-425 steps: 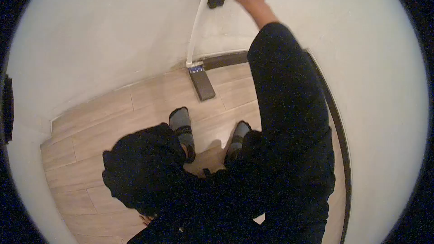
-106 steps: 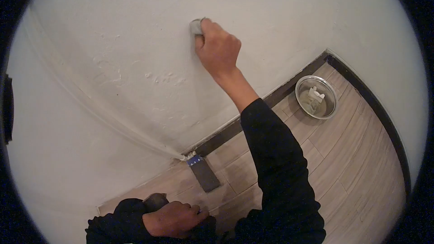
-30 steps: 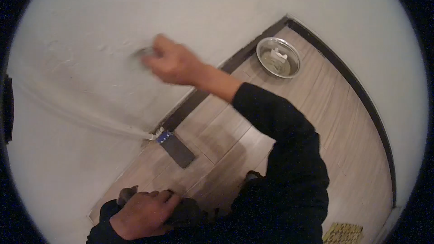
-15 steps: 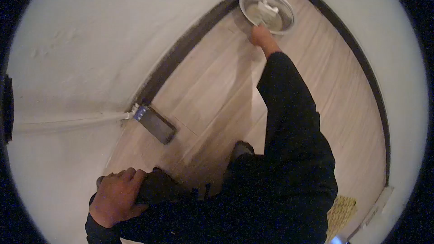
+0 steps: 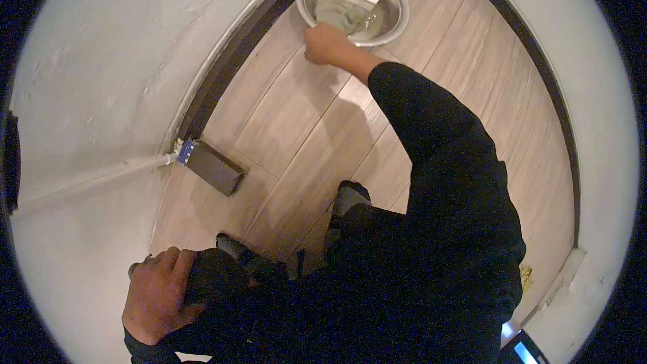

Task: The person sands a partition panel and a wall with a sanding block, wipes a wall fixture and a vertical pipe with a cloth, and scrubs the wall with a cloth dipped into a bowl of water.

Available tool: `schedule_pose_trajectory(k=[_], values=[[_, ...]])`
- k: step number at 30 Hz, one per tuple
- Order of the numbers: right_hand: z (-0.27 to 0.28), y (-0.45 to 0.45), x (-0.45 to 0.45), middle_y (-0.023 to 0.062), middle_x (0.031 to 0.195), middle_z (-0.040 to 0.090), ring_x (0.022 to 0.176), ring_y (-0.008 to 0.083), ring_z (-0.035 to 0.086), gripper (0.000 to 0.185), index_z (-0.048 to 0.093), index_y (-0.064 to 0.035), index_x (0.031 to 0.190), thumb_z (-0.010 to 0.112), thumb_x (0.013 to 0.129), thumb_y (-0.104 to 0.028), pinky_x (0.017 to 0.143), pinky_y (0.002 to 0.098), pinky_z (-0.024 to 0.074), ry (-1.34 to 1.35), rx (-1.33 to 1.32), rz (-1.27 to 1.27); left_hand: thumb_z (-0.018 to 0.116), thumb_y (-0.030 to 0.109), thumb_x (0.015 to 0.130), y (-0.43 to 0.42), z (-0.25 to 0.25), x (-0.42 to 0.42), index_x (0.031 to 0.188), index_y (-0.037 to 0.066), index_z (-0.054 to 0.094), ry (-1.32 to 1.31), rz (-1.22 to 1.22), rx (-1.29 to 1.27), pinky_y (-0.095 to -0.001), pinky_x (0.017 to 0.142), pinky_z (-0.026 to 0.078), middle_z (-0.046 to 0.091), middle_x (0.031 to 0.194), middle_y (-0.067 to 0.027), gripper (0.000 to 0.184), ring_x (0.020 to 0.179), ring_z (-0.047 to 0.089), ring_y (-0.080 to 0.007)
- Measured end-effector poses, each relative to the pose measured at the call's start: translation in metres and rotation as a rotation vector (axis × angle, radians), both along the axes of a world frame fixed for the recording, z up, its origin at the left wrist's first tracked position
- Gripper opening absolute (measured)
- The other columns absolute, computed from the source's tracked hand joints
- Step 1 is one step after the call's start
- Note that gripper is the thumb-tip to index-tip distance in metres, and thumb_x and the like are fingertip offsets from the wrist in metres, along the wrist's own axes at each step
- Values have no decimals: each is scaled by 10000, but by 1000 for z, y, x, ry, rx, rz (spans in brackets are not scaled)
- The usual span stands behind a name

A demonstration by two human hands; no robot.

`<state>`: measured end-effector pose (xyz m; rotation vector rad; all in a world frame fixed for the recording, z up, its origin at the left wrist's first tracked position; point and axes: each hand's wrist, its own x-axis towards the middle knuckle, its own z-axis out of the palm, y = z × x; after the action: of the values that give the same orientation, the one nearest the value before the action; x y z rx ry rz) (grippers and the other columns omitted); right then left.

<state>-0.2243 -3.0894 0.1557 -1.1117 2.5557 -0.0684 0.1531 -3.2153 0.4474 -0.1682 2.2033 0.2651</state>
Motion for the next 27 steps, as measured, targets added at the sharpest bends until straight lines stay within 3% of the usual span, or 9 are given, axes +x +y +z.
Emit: schedule_pose_trajectory(k=[3, 5, 8, 11, 16, 20, 23, 26, 27], values=[[7, -13, 43, 290, 919, 705, 902, 425, 708, 263, 729, 32, 905, 671, 758, -178, 824, 491, 575, -40, 22, 170, 844, 244, 648, -5, -4, 2, 1156, 60, 532, 58, -41, 72, -422, 756, 540, 596, 969, -143, 624, 903, 654, -324], [13, -24, 77, 284, 882, 707, 884, 424, 710, 236, 733, 29, 863, 667, 733, -155, 817, 491, 575, -118, 62, 288, 845, 240, 647, -5, -5, 6, 1155, 59, 531, 68, -38, 74, -417, 752, 537, 595, 971, -140, 624, 897, 651, -320], [34, -38, 121, 334, 1061, 660, 982, 455, 678, 286, 696, 86, 951, 617, 753, -105, 867, 485, 563, -286, 132, 441, 846, 238, 651, -8, -6, 7, 1153, 61, 528, 84, -24, 103, -411, 750, 537, 593, 971, -137, 620, 894, 649, -317], [26, -43, 155, 317, 1083, 662, 1031, 443, 660, 284, 704, 74, 965, 610, 761, -101, 915, 481, 540, -398, 129, 561, 848, 237, 653, -8, -6, 12, 1159, 61, 525, 102, -21, 128, -409, 747, 537, 589, 970, -135, 626, 891, 648, -314], [16, -52, 154, 252, 1029, 673, 1018, 420, 644, 294, 626, 22, 1038, 647, 779, -116, 888, 484, 503, -693, -80, 573, 848, 234, 659, -9, -7, 16, 1184, 58, 524, 90, -2, 130, -409, 746, 540, 584, 978, -132, 643, 888, 648, -304], [3, -41, 127, 194, 997, 682, 971, 394, 649, 326, 555, -22, 1067, 668, 765, -75, 830, 476, 496, -611, -375, 560, 844, 229, 667, -11, -6, 21, 1202, 54, 524, 112, 1, 134, -403, 748, 543, 583, 996, -127, 648, 890, 648, -299], [-21, -31, 110, 173, 986, 682, 973, 390, 650, 318, 589, -48, 1037, 669, 731, -23, 826, 460, 503, -649, -165, 715, 846, 224, 665, -12, -8, 23, 1203, 54, 528, 110, -2, 129, -398, 748, 544, 581, 1004, -123, 648, 890, 648, -296], [-34, -28, 112, 157, 948, 681, 981, 372, 653, 351, 634, -79, 1049, 672, 710, 0, 818, 445, 503, -646, 373, 858, 847, 219, 665, -12, -8, 25, 1198, 55, 533, 103, 6, 127, -394, 745, 541, 578, 1006, -120, 640, 889, 646, -290], [-34, -25, 110, 154, 970, 674, 981, 374, 654, 357, 647, -83, 1056, 669, 710, 1, 822, 445, 508, -643, 338, 841, 847, 218, 666, -12, -9, 26, 1196, 56, 535, 103, 11, 129, -393, 744, 540, 577, 1007, -119, 637, 888, 645, -288]])
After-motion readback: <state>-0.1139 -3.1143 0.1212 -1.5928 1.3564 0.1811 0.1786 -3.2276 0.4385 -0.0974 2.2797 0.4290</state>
